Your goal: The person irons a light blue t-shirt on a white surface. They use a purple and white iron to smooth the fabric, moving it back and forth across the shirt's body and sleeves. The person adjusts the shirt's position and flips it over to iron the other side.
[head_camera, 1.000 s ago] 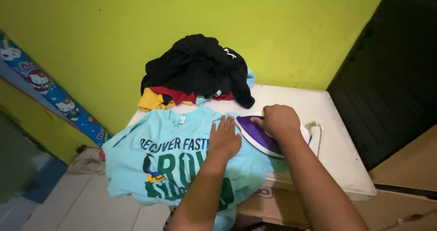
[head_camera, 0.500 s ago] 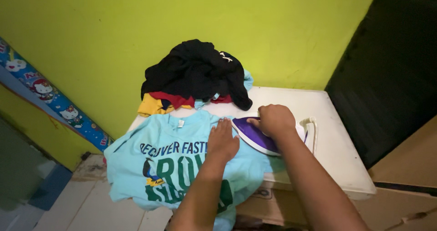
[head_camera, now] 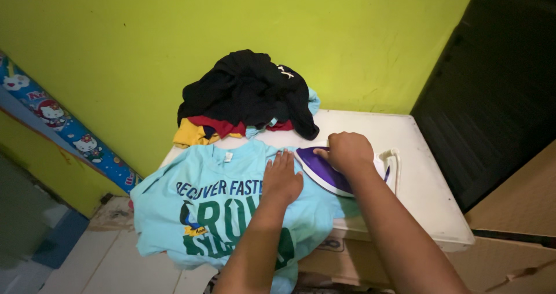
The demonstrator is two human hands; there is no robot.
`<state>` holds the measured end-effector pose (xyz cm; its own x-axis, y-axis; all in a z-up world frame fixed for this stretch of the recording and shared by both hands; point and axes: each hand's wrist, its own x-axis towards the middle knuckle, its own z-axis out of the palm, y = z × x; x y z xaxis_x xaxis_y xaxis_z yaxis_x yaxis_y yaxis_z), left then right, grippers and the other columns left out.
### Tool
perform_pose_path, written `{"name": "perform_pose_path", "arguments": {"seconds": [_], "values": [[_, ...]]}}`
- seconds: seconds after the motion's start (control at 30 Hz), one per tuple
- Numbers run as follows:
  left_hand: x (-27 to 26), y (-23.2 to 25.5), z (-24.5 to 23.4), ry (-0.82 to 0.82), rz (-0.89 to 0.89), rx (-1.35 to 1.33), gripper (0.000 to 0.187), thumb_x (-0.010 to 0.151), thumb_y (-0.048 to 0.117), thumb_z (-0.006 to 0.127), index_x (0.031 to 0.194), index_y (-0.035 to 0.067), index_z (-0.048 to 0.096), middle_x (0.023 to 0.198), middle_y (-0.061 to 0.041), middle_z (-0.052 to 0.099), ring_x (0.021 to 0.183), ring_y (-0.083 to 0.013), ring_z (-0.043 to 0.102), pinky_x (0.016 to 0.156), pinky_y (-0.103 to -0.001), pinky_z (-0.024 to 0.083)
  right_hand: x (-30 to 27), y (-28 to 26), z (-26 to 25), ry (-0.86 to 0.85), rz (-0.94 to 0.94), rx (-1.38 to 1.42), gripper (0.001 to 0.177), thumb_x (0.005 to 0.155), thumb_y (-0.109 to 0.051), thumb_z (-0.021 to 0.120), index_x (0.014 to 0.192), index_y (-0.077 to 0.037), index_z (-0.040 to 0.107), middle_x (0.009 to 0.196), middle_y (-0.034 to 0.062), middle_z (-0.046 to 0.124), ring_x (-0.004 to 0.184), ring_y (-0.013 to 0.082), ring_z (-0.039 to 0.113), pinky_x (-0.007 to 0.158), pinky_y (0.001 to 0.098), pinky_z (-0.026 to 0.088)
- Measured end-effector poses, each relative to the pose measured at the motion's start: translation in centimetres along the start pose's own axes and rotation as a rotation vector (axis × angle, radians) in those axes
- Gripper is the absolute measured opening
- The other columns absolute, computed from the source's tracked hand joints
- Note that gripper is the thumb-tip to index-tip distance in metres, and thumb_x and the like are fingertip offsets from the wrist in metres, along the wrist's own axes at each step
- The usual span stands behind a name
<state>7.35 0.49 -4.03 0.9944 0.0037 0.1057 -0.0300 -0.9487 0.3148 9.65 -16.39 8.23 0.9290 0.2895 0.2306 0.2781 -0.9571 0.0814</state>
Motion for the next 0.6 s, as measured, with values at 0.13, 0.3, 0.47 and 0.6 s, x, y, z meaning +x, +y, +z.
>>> {"name": "perform_pose_path", "arguments": {"seconds": [0.13, 0.3, 0.47, 0.6], "values": [[0.06, 0.0, 0.0, -0.005, 0.001, 0.006, 0.071, 0.101, 0.038, 0.041, 0.16, 0.005, 0.022, 0.171, -0.008, 0.016, 0.157, -0.0236, 0.012, 0.126, -0.044, 0.008, 0.04, 0.03, 0.02, 0.018, -0.018, -0.018, 0.059, 0.085, -0.068, 0.066, 0.093, -0.01, 0.076, 0.087, 0.0137, 0.076, 0.084, 0.0338, 0.074, 0.076, 0.0464, 0.058], [-0.04, -0.05, 0.16, 0.019, 0.018, 0.022, 0.071, 0.101, 0.038, 0.042, 0.16, 0.004, 0.024, 0.17, -0.009, 0.018, 0.157, -0.0239, 0.014, 0.126, -0.044, 0.009, 0.19, -0.08, -0.05, 0.009, 0.0, -0.01, 0.059, 0.084, -0.067, 0.067, 0.091, -0.01, 0.077, 0.087, 0.0134, 0.076, 0.084, 0.0334, 0.074, 0.076, 0.0463, 0.059], [-0.14, -0.06, 0.04, 0.009, 0.013, 0.027, 0.07, 0.101, 0.038, 0.041, 0.16, 0.004, 0.023, 0.17, -0.009, 0.017, 0.157, -0.0241, 0.013, 0.125, -0.045, 0.009, 0.53, -0.23, 0.07, -0.003, 0.027, -0.011, 0.058, 0.085, -0.067, 0.067, 0.091, -0.01, 0.077, 0.087, 0.0137, 0.076, 0.085, 0.0334, 0.073, 0.076, 0.0462, 0.059], [0.03, 0.12, 0.0, 0.001, 0.008, 0.05, 0.07, 0.101, 0.039, 0.04, 0.16, 0.005, 0.023, 0.17, -0.008, 0.018, 0.157, -0.0246, 0.014, 0.125, -0.044, 0.01, 0.54, -0.05, 0.29, 0.04, -0.04, -0.02, 0.057, 0.084, -0.067, 0.067, 0.09, -0.01, 0.076, 0.086, 0.0134, 0.075, 0.084, 0.033, 0.074, 0.075, 0.0462, 0.058]]}}
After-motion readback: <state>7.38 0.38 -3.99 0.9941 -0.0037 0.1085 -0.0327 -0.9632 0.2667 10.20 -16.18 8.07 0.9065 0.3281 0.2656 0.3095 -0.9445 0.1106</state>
